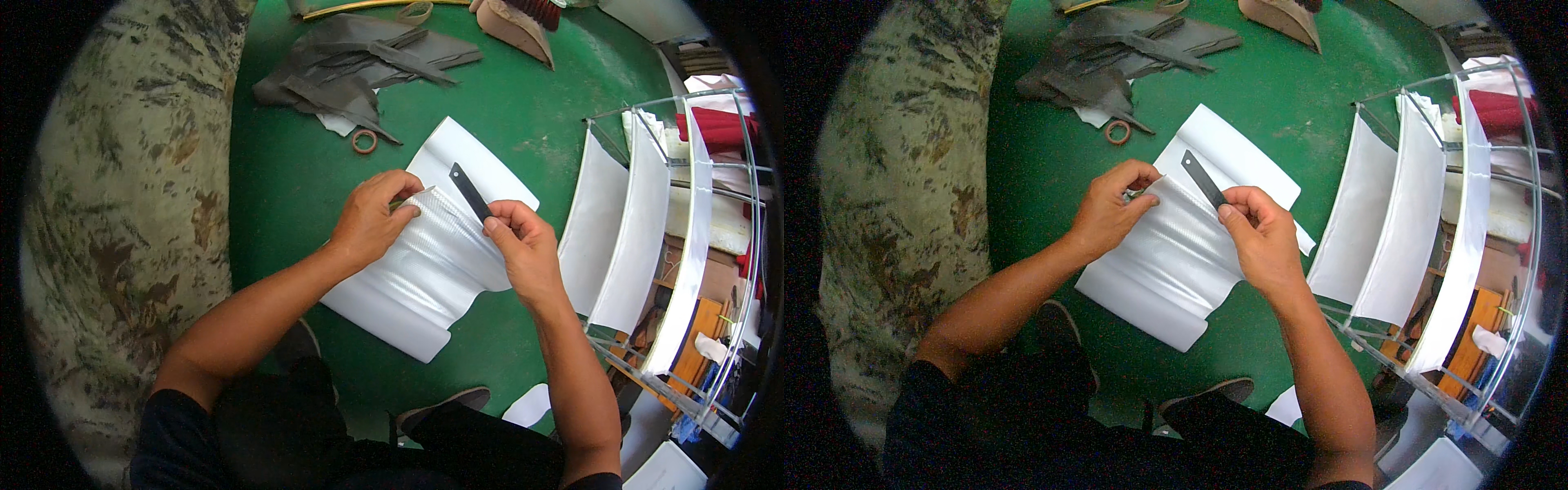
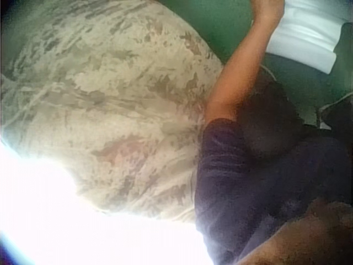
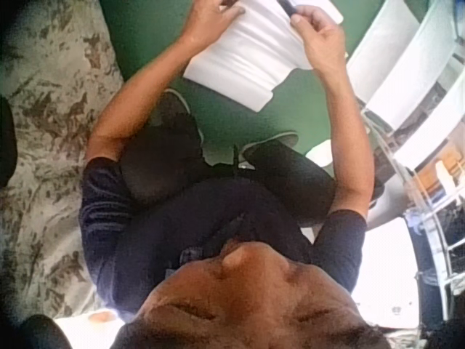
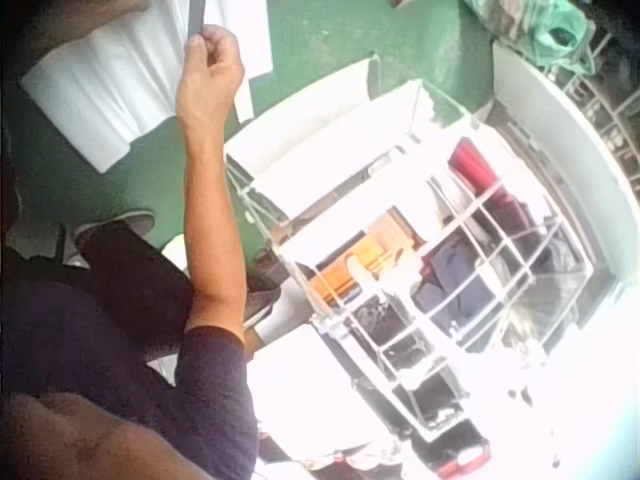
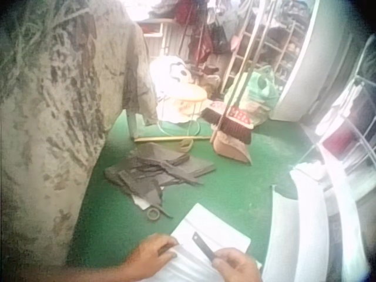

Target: The person folds a large white sheet of material, cuts it with a knife, and then tapes it onto a metal frame. The person handles the material and tools while sitting on the floor in a cluttered room.

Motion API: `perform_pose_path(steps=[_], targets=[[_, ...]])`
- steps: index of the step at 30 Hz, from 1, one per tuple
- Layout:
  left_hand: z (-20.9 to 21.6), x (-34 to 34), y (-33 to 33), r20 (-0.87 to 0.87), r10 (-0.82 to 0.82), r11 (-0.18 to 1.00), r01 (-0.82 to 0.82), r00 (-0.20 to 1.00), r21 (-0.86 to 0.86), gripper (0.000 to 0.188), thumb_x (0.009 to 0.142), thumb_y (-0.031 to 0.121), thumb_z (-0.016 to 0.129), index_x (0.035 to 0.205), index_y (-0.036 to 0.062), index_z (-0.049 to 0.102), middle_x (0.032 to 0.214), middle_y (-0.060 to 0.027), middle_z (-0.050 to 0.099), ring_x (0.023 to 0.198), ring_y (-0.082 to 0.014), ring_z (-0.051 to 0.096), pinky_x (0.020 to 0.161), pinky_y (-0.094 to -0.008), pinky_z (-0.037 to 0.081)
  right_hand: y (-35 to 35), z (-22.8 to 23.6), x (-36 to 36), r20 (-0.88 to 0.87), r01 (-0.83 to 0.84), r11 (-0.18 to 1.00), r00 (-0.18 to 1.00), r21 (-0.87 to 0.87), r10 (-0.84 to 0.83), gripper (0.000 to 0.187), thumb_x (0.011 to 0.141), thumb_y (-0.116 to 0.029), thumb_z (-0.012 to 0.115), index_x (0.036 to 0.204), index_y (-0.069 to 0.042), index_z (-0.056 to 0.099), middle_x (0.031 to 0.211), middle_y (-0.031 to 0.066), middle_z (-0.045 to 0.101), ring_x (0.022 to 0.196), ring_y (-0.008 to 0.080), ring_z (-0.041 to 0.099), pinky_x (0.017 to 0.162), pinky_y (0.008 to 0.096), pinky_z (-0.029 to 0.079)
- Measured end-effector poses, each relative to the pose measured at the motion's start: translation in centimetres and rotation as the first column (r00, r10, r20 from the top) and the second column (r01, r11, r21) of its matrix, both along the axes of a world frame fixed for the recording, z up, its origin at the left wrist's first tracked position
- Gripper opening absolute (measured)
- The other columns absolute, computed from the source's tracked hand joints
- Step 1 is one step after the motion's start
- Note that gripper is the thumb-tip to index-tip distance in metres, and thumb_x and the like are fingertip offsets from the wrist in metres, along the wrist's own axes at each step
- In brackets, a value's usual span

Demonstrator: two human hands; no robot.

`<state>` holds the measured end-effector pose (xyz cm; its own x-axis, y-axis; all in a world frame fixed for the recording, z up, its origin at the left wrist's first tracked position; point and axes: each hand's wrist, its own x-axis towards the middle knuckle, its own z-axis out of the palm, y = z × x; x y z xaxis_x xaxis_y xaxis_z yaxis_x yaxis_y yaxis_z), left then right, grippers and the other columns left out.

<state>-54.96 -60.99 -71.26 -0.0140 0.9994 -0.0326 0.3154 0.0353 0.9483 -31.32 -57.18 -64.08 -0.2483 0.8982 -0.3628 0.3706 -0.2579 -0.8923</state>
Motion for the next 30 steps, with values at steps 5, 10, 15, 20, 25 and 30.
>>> perform_pose_path(steps=[5, 10, 15, 20, 25, 30], targets=[[-0.1, 0.2, -0.1, 0.017, 0.021, 1.000, -0.021, 1.000, -0.012, 0.027, 0.085, -0.002, 0.075, 0.110, 0.0022, 0.066, 0.101, -0.0083, 0.067, 0.093, -0.0174, 0.067, 0.083, -0.0303, 0.054, 0.0, 0.2, -0.2, -0.043, 0.022, 0.999, 0.999, -0.039, -0.024, 0.018, 0.098, -0.008, 0.065, 0.114, 0.000, 0.068, 0.091, -0.0012, 0.067, 0.083, 0.0064, 0.059, 0.077, 0.0240, 0.047], [-1.0, 0.1, -0.1, 0.112, 0.006, 1.000, -0.004, 0.994, -0.023, 0.020, 0.087, -0.003, 0.074, 0.106, 0.0009, 0.068, 0.099, -0.0060, 0.068, 0.091, -0.0133, 0.066, 0.081, -0.0288, 0.053, 0.1, 0.6, 0.1, -0.086, 0.027, 0.999, 0.996, -0.031, -0.029, 0.021, 0.099, -0.007, 0.064, 0.118, 0.001, 0.067, 0.089, -0.0002, 0.066, 0.083, 0.0081, 0.061, 0.078, 0.0245, 0.049], [-1.5, 0.2, 0.1, 0.138, 0.009, 1.000, -0.006, 0.990, -0.026, 0.020, 0.089, -0.003, 0.072, 0.108, 0.0012, 0.069, 0.099, -0.0036, 0.068, 0.092, -0.0115, 0.064, 0.082, -0.0278, 0.053, 0.5, 2.4, 3.0, -0.112, 0.098, 0.995, 0.989, -0.027, -0.100, 0.024, 0.101, -0.006, 0.061, 0.123, 0.000, 0.067, 0.089, 0.0010, 0.066, 0.082, 0.0098, 0.063, 0.082, 0.0272, 0.054], [-2.1, 0.3, 0.1, 0.169, 0.003, 0.996, 0.013, 0.986, -0.091, 0.027, 0.089, -0.003, 0.070, 0.114, 0.0020, 0.067, 0.100, -0.0053, 0.068, 0.088, -0.0129, 0.065, 0.081, -0.0272, 0.053, 0.5, 4.9, 8.1, -0.055, 0.144, 0.989, 0.988, 0.037, -0.142, 0.028, 0.100, -0.006, 0.062, 0.127, -0.001, 0.067, 0.094, 0.0007, 0.066, 0.083, 0.0099, 0.063, 0.078, 0.0263, 0.054], [-1.9, 0.7, 0.4, 0.315, 0.000, 0.992, 0.040, 0.949, -0.120, 0.025, 0.089, -0.004, 0.070, 0.113, 0.0026, 0.065, 0.103, -0.0026, 0.068, 0.089, -0.0099, 0.063, 0.082, -0.0263, 0.052, -1.1, 5.3, 11.7, -0.067, 0.252, 0.962, 0.963, -0.103, -0.259, 0.030, 0.096, -0.003, 0.065, 0.126, 0.001, 0.067, 0.096, 0.0014, 0.066, 0.080, 0.0091, 0.061, 0.073, 0.0252, 0.051], [-1.0, 1.1, 0.5, 0.369, -0.035, 0.989, 0.086, 0.929, -0.124, 0.020, 0.090, -0.003, 0.071, 0.106, 0.0030, 0.062, 0.110, -0.0039, 0.068, 0.089, -0.0094, 0.062, 0.083, -0.0254, 0.051, -1.3, 5.0, 9.8, -0.008, 0.142, 0.984, 0.990, -0.106, -0.143, 0.018, 0.095, -0.003, 0.066, 0.113, 0.000, 0.070, 0.085, -0.0015, 0.065, 0.074, 0.0055, 0.057, 0.068, 0.0214, 0.046]])
